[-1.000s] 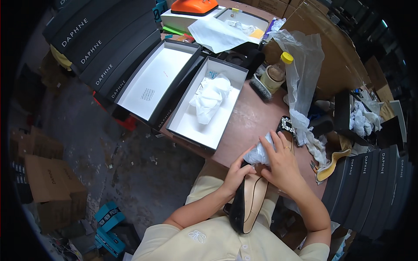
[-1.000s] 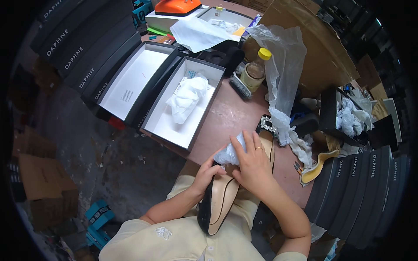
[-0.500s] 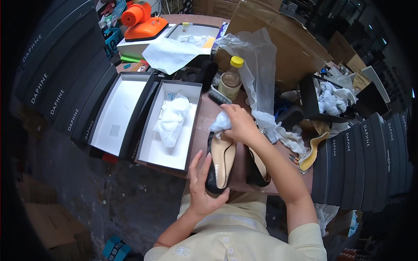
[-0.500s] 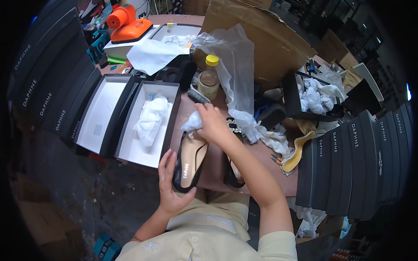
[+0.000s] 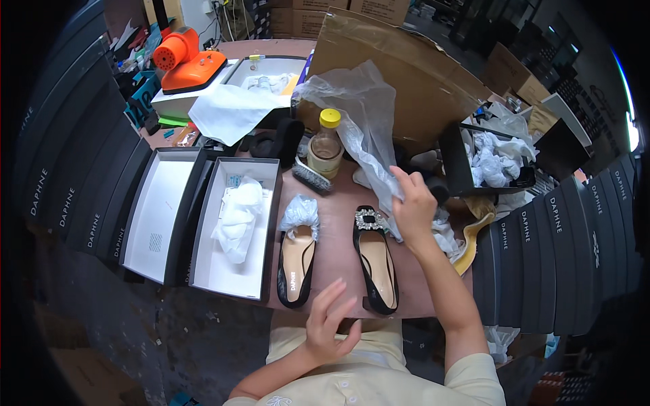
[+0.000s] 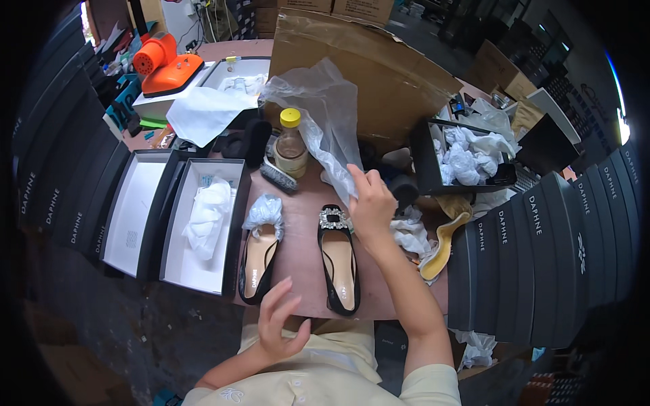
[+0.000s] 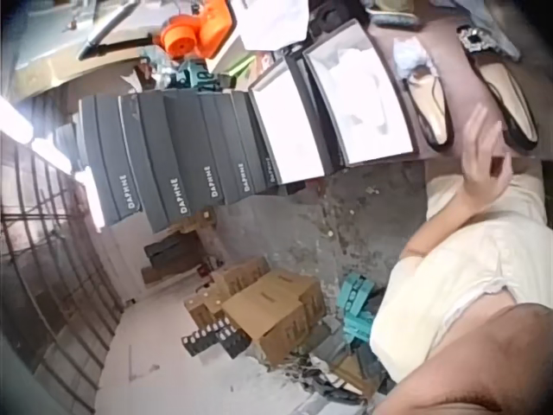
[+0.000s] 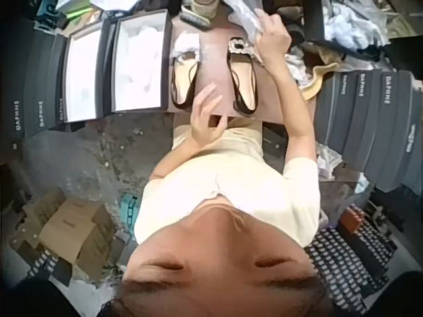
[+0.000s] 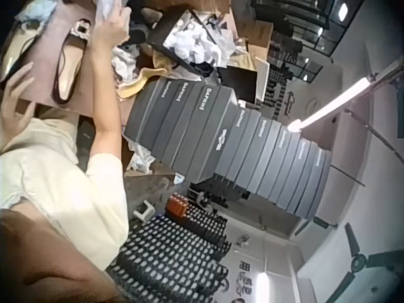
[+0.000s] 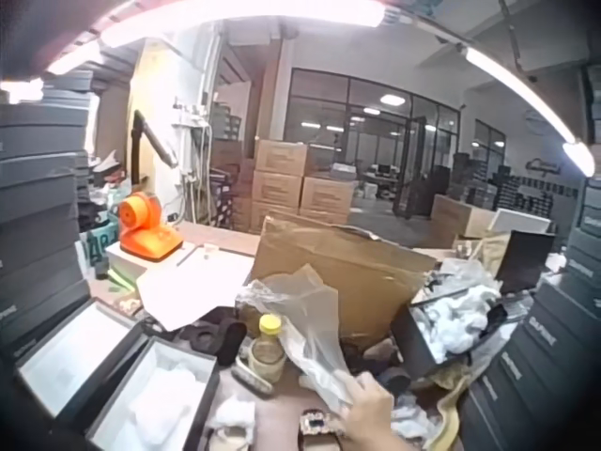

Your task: Inspecting, cleaning, and packing finished shoes into retail boxes.

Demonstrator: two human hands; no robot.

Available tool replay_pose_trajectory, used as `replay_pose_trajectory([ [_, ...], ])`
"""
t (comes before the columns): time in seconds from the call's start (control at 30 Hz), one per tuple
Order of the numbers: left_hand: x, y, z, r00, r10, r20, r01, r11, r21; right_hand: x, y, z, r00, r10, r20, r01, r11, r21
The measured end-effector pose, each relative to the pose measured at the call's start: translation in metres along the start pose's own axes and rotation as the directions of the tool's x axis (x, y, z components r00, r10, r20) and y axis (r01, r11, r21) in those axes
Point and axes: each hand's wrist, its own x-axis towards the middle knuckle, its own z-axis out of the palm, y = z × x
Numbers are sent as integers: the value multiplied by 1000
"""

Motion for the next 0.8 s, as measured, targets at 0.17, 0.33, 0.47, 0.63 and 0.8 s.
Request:
replay_pose_trajectory([
  [0.17, 81, -9, 32, 759, -581, 293, 483, 200, -853, -33, -22, -99, 879, -471, 70, 476, 867, -145],
  [0.33, 110, -25, 63, 703, -640, 310, 506, 143, -851, -87, -46, -156, 603, -619, 503, 662, 740, 117],
  [0.47, 86, -25, 51, 713, -631, 305, 446, 72, -892, -56, -10, -183, 635, -446, 631, -39, 797, 603],
  [0.63, 79, -5, 43, 745, -577, 335, 518, 184, -835, -47, 59, -98, 786, 264, 559, -591, 585, 555],
  [0.8, 70, -42, -28, 746, -602, 283, 660, 726, -195, -42, 42, -88, 676, 97, 731, -728, 243, 641],
])
